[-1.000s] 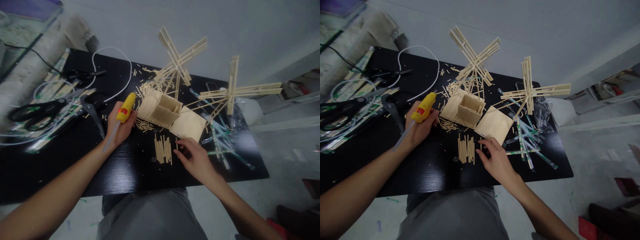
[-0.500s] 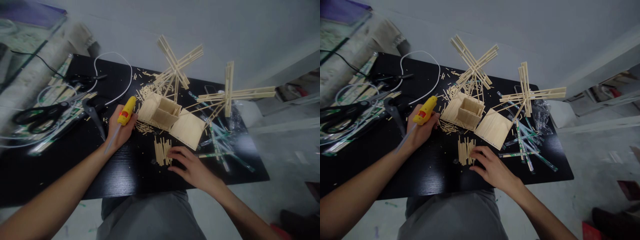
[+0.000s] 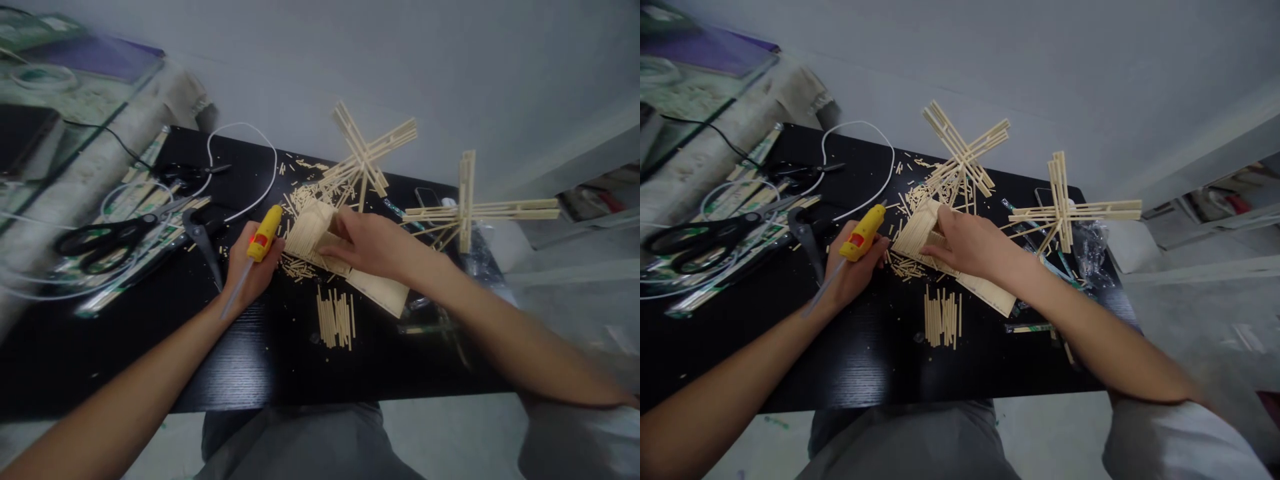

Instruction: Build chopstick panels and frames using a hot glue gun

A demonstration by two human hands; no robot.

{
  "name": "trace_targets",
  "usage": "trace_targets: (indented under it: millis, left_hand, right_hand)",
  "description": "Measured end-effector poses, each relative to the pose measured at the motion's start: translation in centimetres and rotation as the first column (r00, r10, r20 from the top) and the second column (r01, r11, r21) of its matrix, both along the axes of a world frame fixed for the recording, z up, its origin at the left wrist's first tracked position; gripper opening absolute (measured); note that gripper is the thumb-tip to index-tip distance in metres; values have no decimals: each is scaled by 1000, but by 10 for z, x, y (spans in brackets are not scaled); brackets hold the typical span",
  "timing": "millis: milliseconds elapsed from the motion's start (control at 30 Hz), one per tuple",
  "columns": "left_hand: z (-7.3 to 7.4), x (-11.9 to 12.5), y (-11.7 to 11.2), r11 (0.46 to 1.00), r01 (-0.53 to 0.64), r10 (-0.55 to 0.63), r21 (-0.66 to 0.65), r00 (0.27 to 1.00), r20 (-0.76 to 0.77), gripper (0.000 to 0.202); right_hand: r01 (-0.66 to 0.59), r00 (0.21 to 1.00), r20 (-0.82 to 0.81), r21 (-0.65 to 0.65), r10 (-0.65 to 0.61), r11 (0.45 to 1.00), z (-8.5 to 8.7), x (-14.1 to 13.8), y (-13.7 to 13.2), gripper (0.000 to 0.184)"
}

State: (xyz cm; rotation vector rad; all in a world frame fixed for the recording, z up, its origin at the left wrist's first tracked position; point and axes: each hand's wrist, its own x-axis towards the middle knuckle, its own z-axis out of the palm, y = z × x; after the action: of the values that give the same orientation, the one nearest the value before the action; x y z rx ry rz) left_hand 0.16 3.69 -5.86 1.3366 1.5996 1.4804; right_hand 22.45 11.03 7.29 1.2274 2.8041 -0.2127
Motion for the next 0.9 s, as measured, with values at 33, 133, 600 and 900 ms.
trace_targets:
  millis: [33, 133, 600, 900]
  left_hand:
    - [-1, 0, 0, 1000, -1, 1, 2, 1000, -2, 23]
    - [-2, 1, -1, 1000, -2, 2, 3, 1000, -7, 22]
    - [4, 3, -3, 1000, 17, -17, -11, 1000, -19, 23]
    - [3, 4, -2, 1000, 25, -25, -5, 1000, -14, 22]
  right_hand:
    - [21, 999, 32, -26, -20, 999, 1, -3, 2, 50]
    - [14, 990, 138, -82, -3, 997, 3, -5, 5, 61]
    - [-135, 918, 385, 84, 92, 987, -25, -6, 4, 49]
    - [-284, 934, 290, 254, 207, 925, -47, 16, 7, 45]
